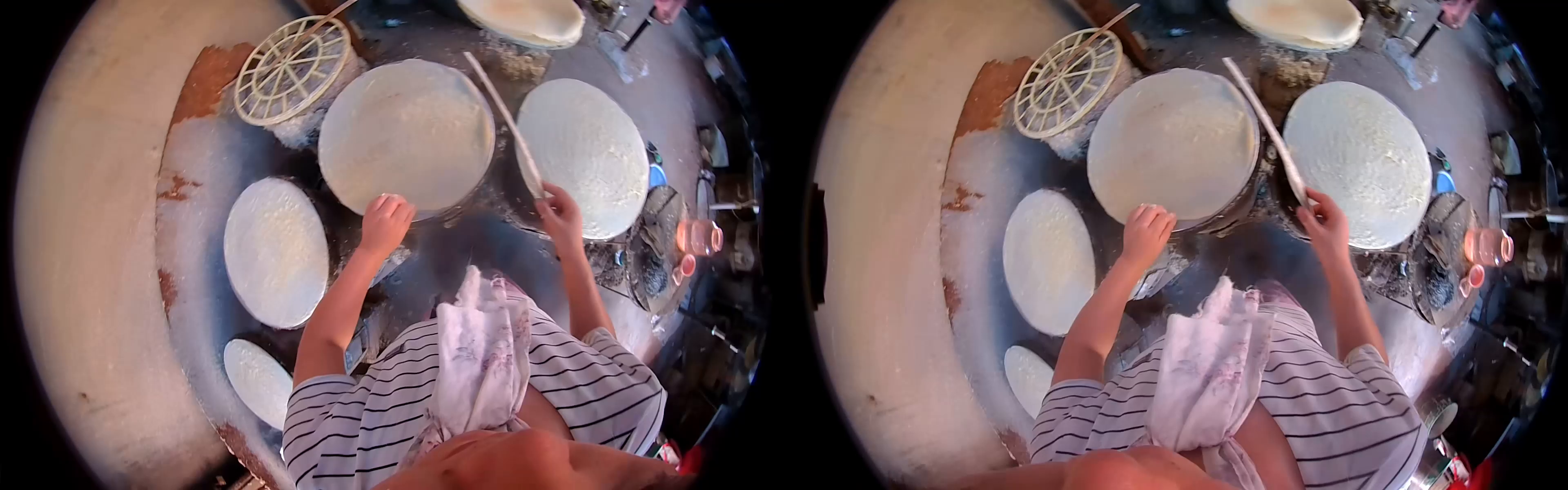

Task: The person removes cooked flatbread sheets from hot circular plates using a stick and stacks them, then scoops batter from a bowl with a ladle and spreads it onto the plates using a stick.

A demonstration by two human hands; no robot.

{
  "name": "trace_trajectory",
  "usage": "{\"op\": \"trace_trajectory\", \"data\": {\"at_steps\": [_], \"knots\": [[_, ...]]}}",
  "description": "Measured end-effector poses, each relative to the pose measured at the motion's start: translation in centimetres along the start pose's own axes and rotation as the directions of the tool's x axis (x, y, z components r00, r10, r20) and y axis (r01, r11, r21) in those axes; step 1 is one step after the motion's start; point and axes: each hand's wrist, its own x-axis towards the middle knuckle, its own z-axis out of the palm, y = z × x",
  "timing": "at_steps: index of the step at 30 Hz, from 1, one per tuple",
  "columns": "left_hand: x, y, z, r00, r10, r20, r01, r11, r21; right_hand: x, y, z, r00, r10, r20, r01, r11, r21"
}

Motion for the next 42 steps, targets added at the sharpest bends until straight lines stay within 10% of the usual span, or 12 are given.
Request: {"op": "trace_trajectory", "data": {"at_steps": [9, 13, 17, 19, 28, 33, 37, 39, 42], "knots": [[10.0, -4.6, -4.8, 0.954, 0.075, -0.291, -0.044, 0.993, 0.113, 9.0, -5.5, 1.4, 0.991, -0.125, 0.054, 0.136, 0.921, -0.365], [14.9, -8.2, -8.1, 0.981, 0.024, -0.193, 0.007, 0.987, 0.159, 17.9, -9.1, 6.2, 0.871, -0.408, 0.272, 0.451, 0.884, -0.12], [23.8, -10.6, -11.2, 0.969, 0.177, -0.175, -0.152, 0.977, 0.147, 22.4, -12.8, 7.6, 0.83, -0.429, 0.356, 0.385, 0.903, 0.192], [27.6, -11.0, -12.1, 0.973, 0.174, -0.149, -0.149, 0.976, 0.161, 24.0, -13.8, 7.5, 0.834, -0.428, 0.349, 0.44, 0.897, 0.049], [54.6, -7.9, -7.9, 0.892, 0.448, 0.063, -0.443, 0.835, 0.325, 30.9, -14.4, 7.7, 0.857, -0.442, -0.265, 0.499, 0.84, 0.213], [64.2, 6.4, 1.2, 0.685, 0.555, -0.472, -0.438, 0.832, 0.342, 39.7, -17.1, -2.2, 0.837, -0.179, -0.517, 0.354, 0.897, 0.263], [57.6, 8.6, 1.3, 0.627, 0.686, -0.368, -0.598, 0.727, 0.337, 46.9, -14.0, -9.1, 0.785, -0.148, -0.602, 0.322, 0.927, 0.192], [51.8, 6.1, 1.1, 0.801, 0.541, -0.255, -0.495, 0.839, 0.226, 52.4, -8.4, -10.7, 0.681, -0.252, -0.688, 0.175, 0.968, -0.181], [41.3, 0.9, 0.3, 0.979, 0.196, -0.059, -0.176, 0.952, 0.249, 52.6, -6.6, -10.9, 0.733, -0.212, -0.647, 0.039, 0.962, -0.27]]}}
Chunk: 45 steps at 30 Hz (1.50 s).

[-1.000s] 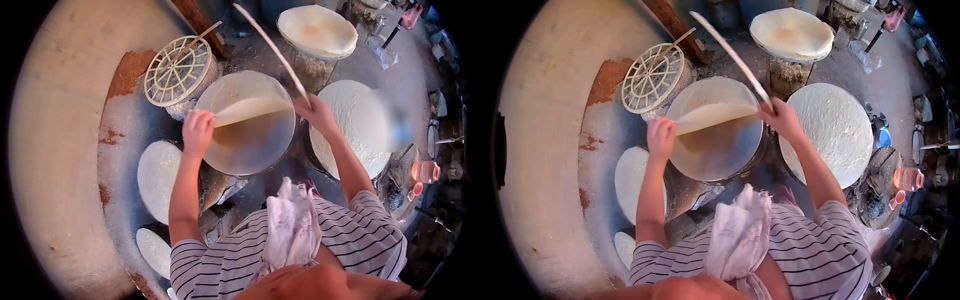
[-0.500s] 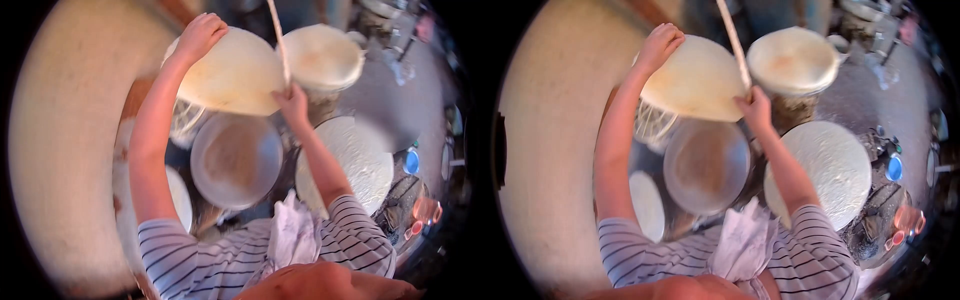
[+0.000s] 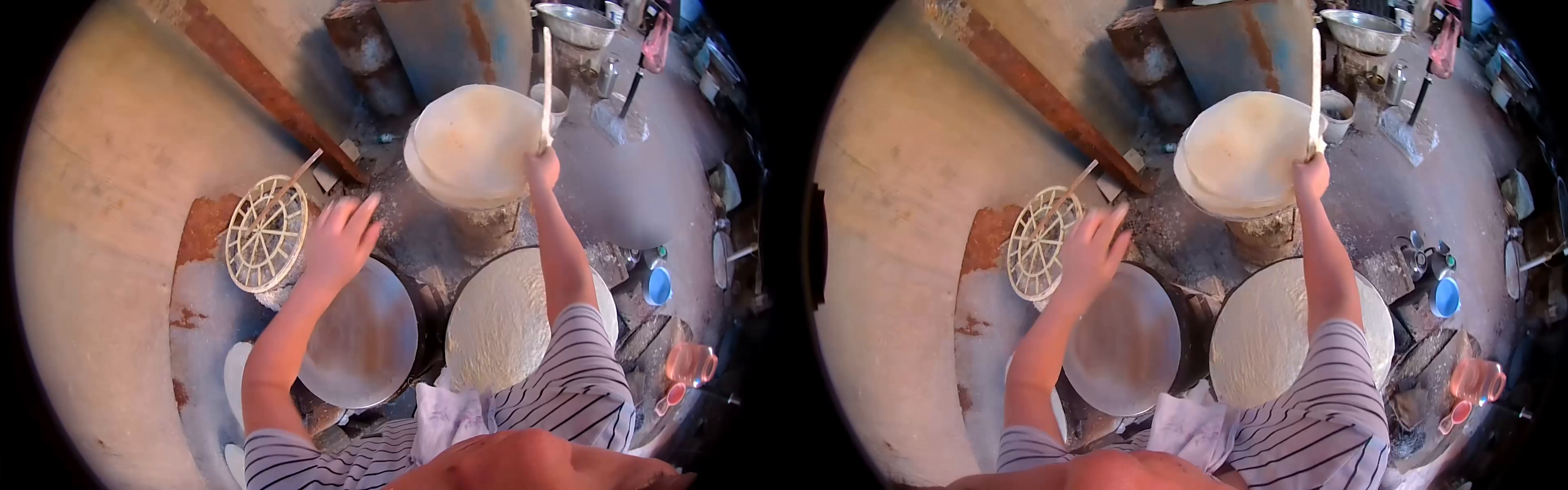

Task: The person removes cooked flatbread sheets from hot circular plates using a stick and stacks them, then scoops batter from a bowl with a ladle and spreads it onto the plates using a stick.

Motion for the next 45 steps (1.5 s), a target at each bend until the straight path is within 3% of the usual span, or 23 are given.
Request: {"op": "trace_trajectory", "data": {"at_steps": [4, 9, 11, 13, 15, 17, 18, 21, 22, 23, 24, 26, 27, 29, 31, 33, 35, 36, 38, 40, 41, 43, 45], "knots": [[-13.9, -0.6, -3.9, 0.906, -0.388, 0.172, 0.359, 0.917, 0.177, -4.5, -0.9, -1.3, 0.993, 0.073, 0.087, -0.078, 0.996, 0.053], [-26.8, 4.6, -8.6, 0.735, -0.652, 0.187, 0.615, 0.757, 0.22, -2.3, 2.0, 0.5, 0.998, -0.052, 0.042, 0.059, 0.983, -0.173], [-33.9, 11.8, -12.2, 0.516, -0.835, 0.191, 0.799, 0.55, 0.243, 3.7, 13.4, 4.6, 0.933, -0.311, 0.184, 0.337, 0.932, -0.134], [-39.2, 19.8, -15.1, 0.066, -0.961, 0.269, 0.979, 0.115, 0.169, -0.2, 9.1, -0.1, 0.921, -0.35, 0.17, 0.376, 0.912, -0.16], [-44.6, 29.7, -15.3, -0.249, -0.94, 0.231, 0.967, -0.229, 0.112, -4.2, 3.9, -4.6, 0.888, -0.372, 0.27, 0.437, 0.864, -0.249], [-52.0, 41.9, -12.5, -0.618, -0.769, 0.161, 0.782, -0.58, 0.229, -14.4, -0.2, -7.3, 0.879, -0.408, 0.246, 0.458, 0.866, -0.202], [-54.7, 47.2, -12.1, -0.744, -0.654, 0.138, 0.663, -0.695, 0.279, -20.7, 1.6, -6.9, 0.77, -0.388, 0.506, 0.361, 0.92, 0.155], [-59.7, 61.8, -15.3, -0.94, -0.318, -0.126, 0.292, -0.938, 0.188, -47.4, -1.2, -13.8, 0.045, -0.288, 0.957, 0.124, 0.952, 0.281], [-61.7, 67.0, -15.5, -0.937, -0.244, -0.248, 0.212, -0.966, 0.15, -54.5, -2.0, -18.4, -0.199, -0.258, 0.945, 0.1, 0.954, 0.282], [-65.4, 70.5, -17.0, -0.912, -0.18, -0.368, 0.141, -0.981, 0.13, -60.7, -1.4, -21.6, -0.269, -0.141, 0.953, 0.31, 0.924, 0.224], [-67.3, 73.6, -18.7, -0.914, -0.049, -0.402, 0.02, -0.997, 0.076, -64.5, 0.6, -24.1, -0.516, -0.116, 0.849, 0.195, 0.949, 0.248], [-72.1, 75.4, -23.1, -0.895, 0.246, -0.372, -0.207, -0.968, -0.142, -71.4, 2.3, -27.4, -0.681, -0.002, 0.732, 0.225, 0.951, 0.211], [-74.9, 75.4, -26.1, -0.87, 0.395, -0.294, -0.311, -0.904, -0.293, -73.9, 3.7, -30.2, -0.654, -0.012, 0.756, 0.36, 0.875, 0.325], [-80.3, 77.8, -28.4, -0.838, 0.521, -0.159, -0.274, -0.655, -0.704, -76.1, 3.7, -33.6, -0.788, 0.056, 0.613, 0.398, 0.807, 0.437], [-93.2, 82.9, -25.6, -0.864, 0.494, -0.103, -0.159, -0.461, -0.873, -81.3, 5.4, -36.0, -0.897, 0.023, 0.441, 0.304, 0.757, 0.579], [-98.7, 84.4, -23.5, -0.738, 0.622, -0.261, 0.001, -0.386, -0.922, -86.9, 3.7, -40.7, -0.975, -0.032, 0.219, 0.167, 0.541, 0.824], [-96.1, 83.9, -22.6, -0.764, 0.636, -0.108, -0.005, -0.174, -0.985, -93.8, 3.8, -45.0, -0.999, 0.026, -0.04, -0.02, 0.535, 0.845], [-96.8, 87.3, -17.2, -0.866, 0.434, -0.248, 0.136, -0.273, -0.952, -96.7, 4.0, -47.6, -0.967, 0.026, -0.254, -0.221, 0.417, 0.882], [-89.8, 89.6, -12.6, -0.868, 0.481, -0.126, 0.049, -0.17, -0.984, -100.8, 5.8, -55.7, -0.895, 0.139, -0.424, -0.348, 0.378, 0.858], [-83.2, 91.2, -9.2, -0.771, 0.632, 0.081, -0.053, 0.063, -0.997, -104.0, 10.2, -62.7, -0.827, 0.273, -0.492, -0.445, 0.218, 0.868], [-79.9, 89.8, -12.6, -0.54, 0.711, 0.451, -0.084, 0.488, -0.869, -105.2, 12.0, -65.6, -0.802, 0.379, -0.462, -0.458, 0.106, 0.882], [-73.5, 93.2, -15.4, -0.729, 0.643, 0.233, -0.247, 0.07, -0.966, -106.2, 15.6, -68.5, -0.788, 0.456, -0.413, -0.468, -0.007, 0.884], [-70.8, 98.6, -19.4, -0.787, 0.611, 0.084, -0.276, -0.227, -0.934, -106.5, 17.2, -70.5, -0.826, 0.447, -0.343, -0.383, 0.002, 0.924]]}}
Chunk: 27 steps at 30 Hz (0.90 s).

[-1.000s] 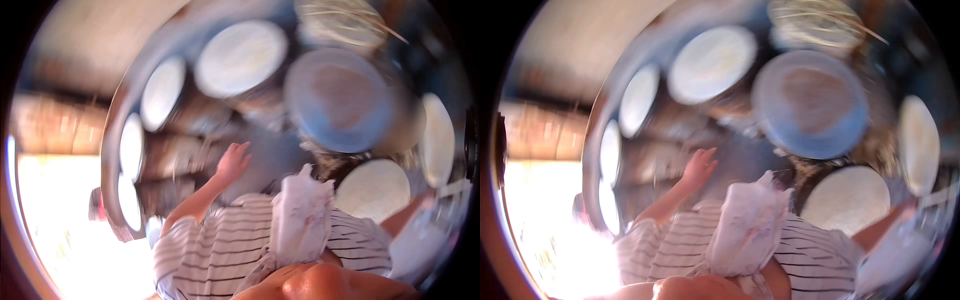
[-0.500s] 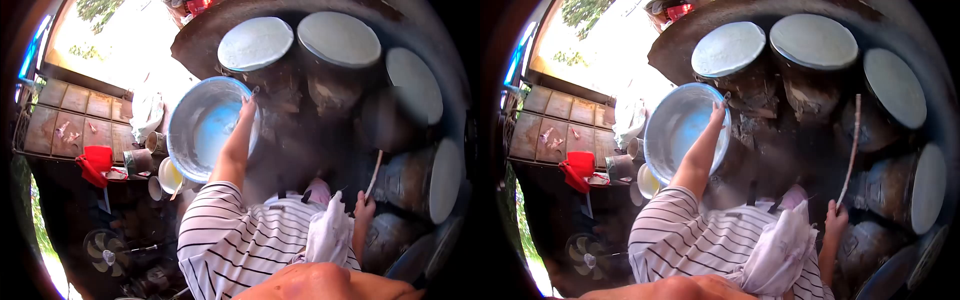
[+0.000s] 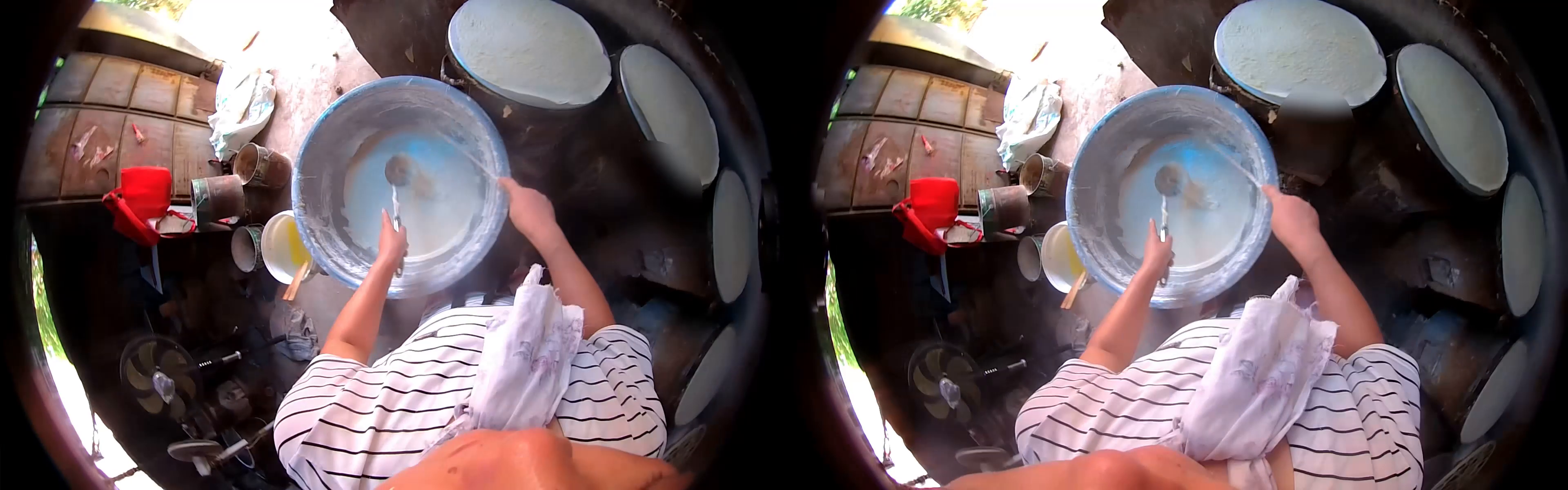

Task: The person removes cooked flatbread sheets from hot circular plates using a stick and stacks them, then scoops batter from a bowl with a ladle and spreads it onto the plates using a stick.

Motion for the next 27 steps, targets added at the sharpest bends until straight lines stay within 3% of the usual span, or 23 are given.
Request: {"op": "trace_trajectory", "data": {"at_steps": [1, 4, 6, 9, 12, 13, 15, 17, 20, 21, 22, 24, 27], "knots": [[1.5, 0.4, -1.1, 0.995, 0.07, 0.068, -0.076, 0.993, 0.092, 0.2, 0.9, 0.4, 0.998, 0.05, -0.027, -0.05, 0.999, -0.015], [12.8, -0.9, -3.6, 0.966, 0.235, 0.108, -0.226, 0.97, -0.088, 3.0, -2.3, 3.1, 0.982, 0.132, -0.132, -0.132, 0.991, 0.005], [12.8, -0.9, -2.3, 0.969, 0.157, 0.19, -0.141, 0.985, -0.096, 3.4, -5.2, 4.5, 0.976, 0.216, -0.027, -0.216, 0.976, 0.02], [7.6, 0.7, -0.7, 0.939, 0.086, 0.333, -0.061, 0.995, -0.085, 0.3, -8.9, 8.8, 0.982, 0.167, 0.084, -0.163, 0.985, -0.055], [7.8, -0.7, -4.8, 0.81, -0.006, 0.586, 0.254, 0.904, -0.342, -4.6, -8.1, 5.6, 0.918, 0.394, 0.044, -0.396, 0.907, 0.143], [7.6, -1.0, -4.4, 0.81, -0.031, 0.586, 0.279, 0.899, -0.338, -5.2, -9.0, 4.5, 0.868, 0.493, 0.064, -0.497, 0.863, 0.096], [6.0, -0.9, -2.7, 0.812, -0.079, 0.578, 0.317, 0.891, -0.324, -5.4, -10.6, 9.2, 0.875, 0.452, 0.175, -0.466, 0.884, 0.043], [5.4, 1.7, -3.0, 0.734, -0.059, 0.677, 0.405, 0.838, -0.366, -4.9, -13.3, 9.6, 0.873, 0.436, 0.221, -0.455, 0.89, 0.042], [9.1, 0.1, -2.1, 0.764, -0.028, 0.644, 0.444, 0.747, -0.495, -5.5, -10.8, 8.7, 0.822, 0.559, 0.108, -0.569, 0.797, 0.205], [8.6, 0.7, -1.6, 0.721, -0.112, 0.684, 0.535, 0.716, -0.447, -5.2, -10.1, 9.7, 0.804, 0.584, 0.107, -0.594, 0.785, 0.179], [7.6, 2.1, -1.8, 0.7, -0.068, 0.711, 0.461, 0.802, -0.379, -4.2, -10.4, 10.5, 0.837, 0.537, 0.108, -0.547, 0.829, 0.113], [8.2, 5.5, -1.9, 0.644, 0.051, 0.763, 0.342, 0.873, -0.347, -3.5, -10.4, 10.3, 0.877, 0.478, 0.042, -0.476, 0.858, 0.194], [11.9, 4.1, 2.1, 0.836, 0.102, 0.539, 0.096, 0.94, -0.328, -3.9, -9.3, 10.2, 0.776, 0.623, 0.099, -0.63, 0.757, 0.171]]}}
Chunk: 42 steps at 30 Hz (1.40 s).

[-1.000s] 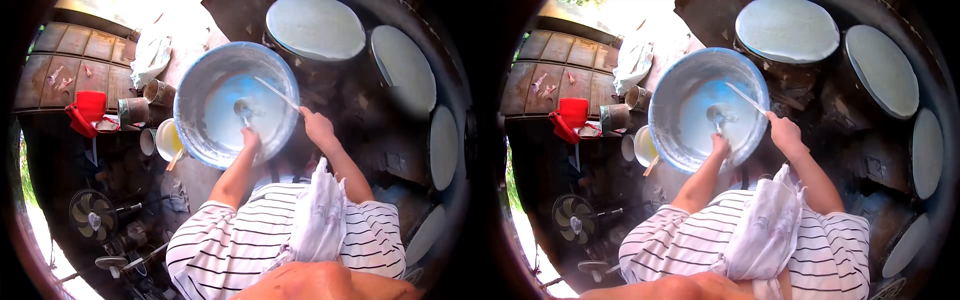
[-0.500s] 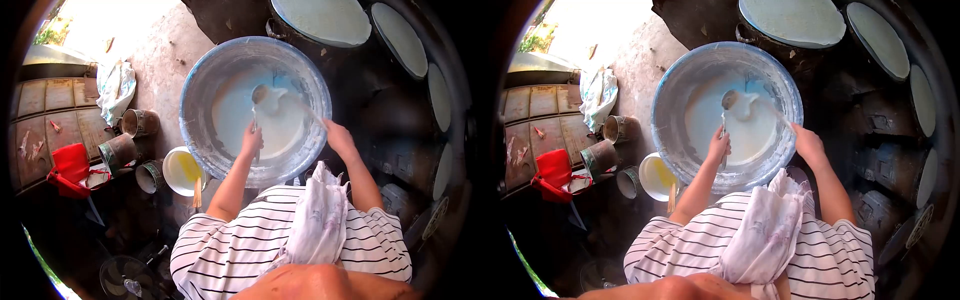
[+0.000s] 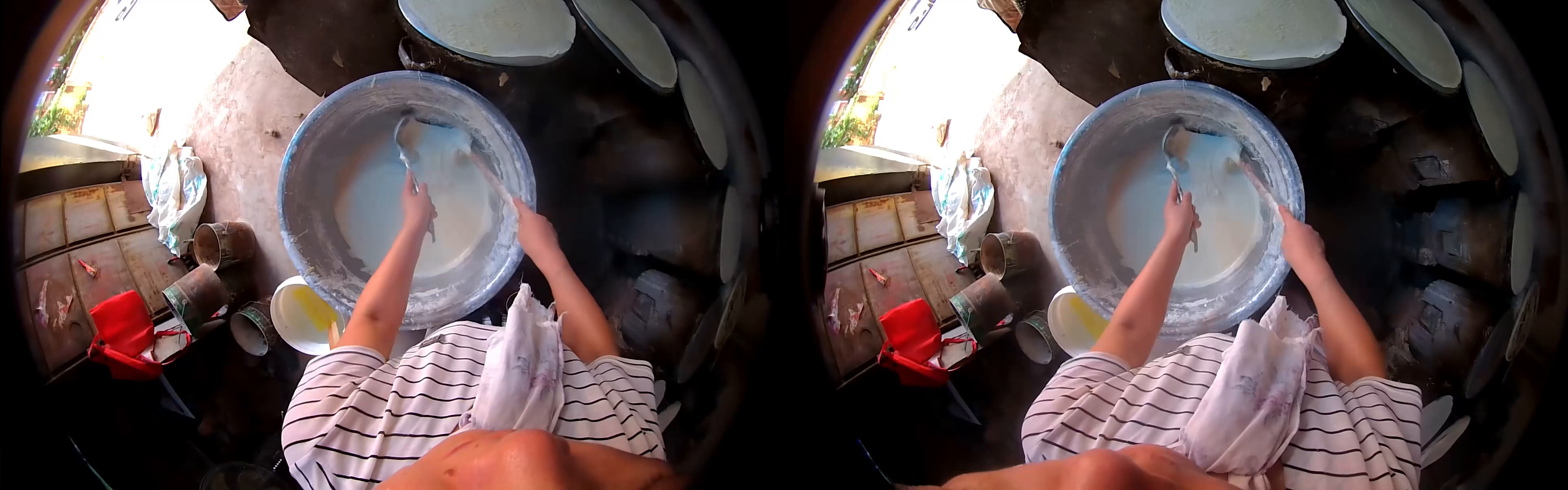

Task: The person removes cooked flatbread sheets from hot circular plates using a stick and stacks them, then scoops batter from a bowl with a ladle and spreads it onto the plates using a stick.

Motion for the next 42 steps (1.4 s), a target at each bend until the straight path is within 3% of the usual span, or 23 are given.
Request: {"op": "trace_trajectory", "data": {"at_steps": [3, 6, 9, 11, 12, 13, 16, 19, 20, 22, 25, 27, 31, 32, 34, 35, 36, 37, 38, 41, 42], "knots": [[-1.7, -3.3, 2.5, 0.988, -0.145, 0.055, 0.154, 0.959, -0.237, 0.3, 0.0, 4.3, 0.981, -0.194, -0.019, 0.194, 0.974, 0.114], [-3.3, -3.7, 4.9, 0.95, -0.25, 0.187, 0.312, 0.746, -0.588, 0.4, 0.8, 4.8, 0.936, -0.345, -0.075, 0.35, 0.882, 0.315], [-3.9, -4.0, 6.2, 0.869, -0.295, 0.397, 0.487, 0.362, -0.795, -1.7, 2.3, 2.9, 0.952, -0.306, -0.001, 0.273, 0.847, 0.457], [-5.8, -4.1, 5.9, 0.747, -0.26, 0.612, 0.649, 0.084, -0.756, -4.5, 3.3, 0.7, 0.949, -0.266, 0.167, 0.114, 0.786, 0.608], [-7.7, -3.3, 5.9, 0.744, -0.181, 0.644, 0.663, 0.076, -0.745, -5.8, 4.3, 0.2, 0.929, -0.331, 0.168, 0.101, 0.66, 0.744], [-10.3, -2.3, 5.7, 0.738, -0.097, 0.668, 0.675, 0.061, -0.736, -7.3, 5.3, -1.2, 0.923, -0.331, 0.194, 0.059, 0.622, 0.781], [-18.1, 2.0, 5.4, 0.663, 0.192, 0.724, 0.682, 0.245, -0.689, -9.3, 8.0, -4.5, 0.881, -0.443, 0.168, 0.099, 0.518, 0.85], [-25.5, 6.8, 4.0, 0.641, 0.297, 0.708, 0.606, 0.37, -0.704, -13.1, 7.7, -8.1, 0.809, -0.58, 0.094, 0.138, 0.343, 0.929], [-28.8, 9.1, 4.1, 0.683, 0.321, 0.657, 0.519, 0.419, -0.745, -14.5, 7.1, -9.3, 0.77, -0.633, 0.079, 0.13, 0.277, 0.952], [-31.8, 12.9, 4.1, 0.623, 0.436, 0.649, 0.414, 0.52, -0.747, -16.4, 5.6, -12.7, 0.692, -0.722, -0.008, 0.189, 0.17, 0.967], [-34.2, 19.1, 4.4, 0.322, 0.602, 0.731, 0.337, 0.649, -0.683, -20.1, 2.0, -17.2, 0.61, -0.769, -0.19, 0.287, -0.009, 0.958], [-36.0, 23.2, 5.6, 0.134, 0.692, 0.71, 0.353, 0.636, -0.686, -21.7, -0.6, -19.1, 0.476, -0.807, -0.349, 0.421, -0.14, 0.896], [-37.3, 25.4, 4.8, 0.053, 0.736, 0.675, 0.551, 0.542, -0.635, -21.6, -1.7, -18.6, 0.401, -0.821, -0.407, 0.416, -0.233, 0.879], [-35.3, 24.2, 3.3, 0.072, 0.691, 0.72, 0.494, 0.602, -0.627, -20.2, -0.7, -16.6, 0.422, -0.823, -0.38, 0.379, -0.221, 0.899], [-32.1, 19.7, 1.0, 0.248, 0.574, 0.781, 0.563, 0.57, -0.598, -18.3, 1.6, -11.8, 0.66, -0.729, -0.181, 0.25, -0.015, 0.968], [-33.3, 18.9, 0.9, 0.446, 0.433, 0.783, 0.618, 0.483, -0.619, -18.3, 2.6, -10.6, 0.691, -0.722, -0.023, 0.079, 0.044, 0.996], [-34.7, 18.1, 0.7, 0.611, 0.229, 0.758, 0.655, 0.392, -0.646, -18.6, 4.0, -9.4, 0.729, -0.684, 0.015, 0.036, 0.061, 0.997], [-35.7, 16.9, 0.0, 0.604, 0.158, 0.781, 0.686, 0.396, -0.61, -20.2, 5.2, -9.1, 0.751, -0.659, 0.039, 0.035, 0.098, 0.995], [-36.3, 16.0, -0.3, 0.579, 0.098, 0.809, 0.721, 0.403, -0.564, -21.2, 7.3, -8.1, 0.754, -0.657, 0.011, 0.016, 0.034, 0.999], [-34.3, 14.9, 1.5, 0.545, -0.02, 0.838, 0.637, 0.66, -0.398, -22.6, 12.5, -4.5, 0.807, -0.571, -0.148, 0.052, -0.181, 0.982], [-32.6, 14.1, 2.7, 0.508, -0.094, 0.856, 0.674, 0.662, -0.328, -22.3, 12.9, -3.2, 0.847, -0.508, -0.155, 0.075, -0.175, 0.982]]}}
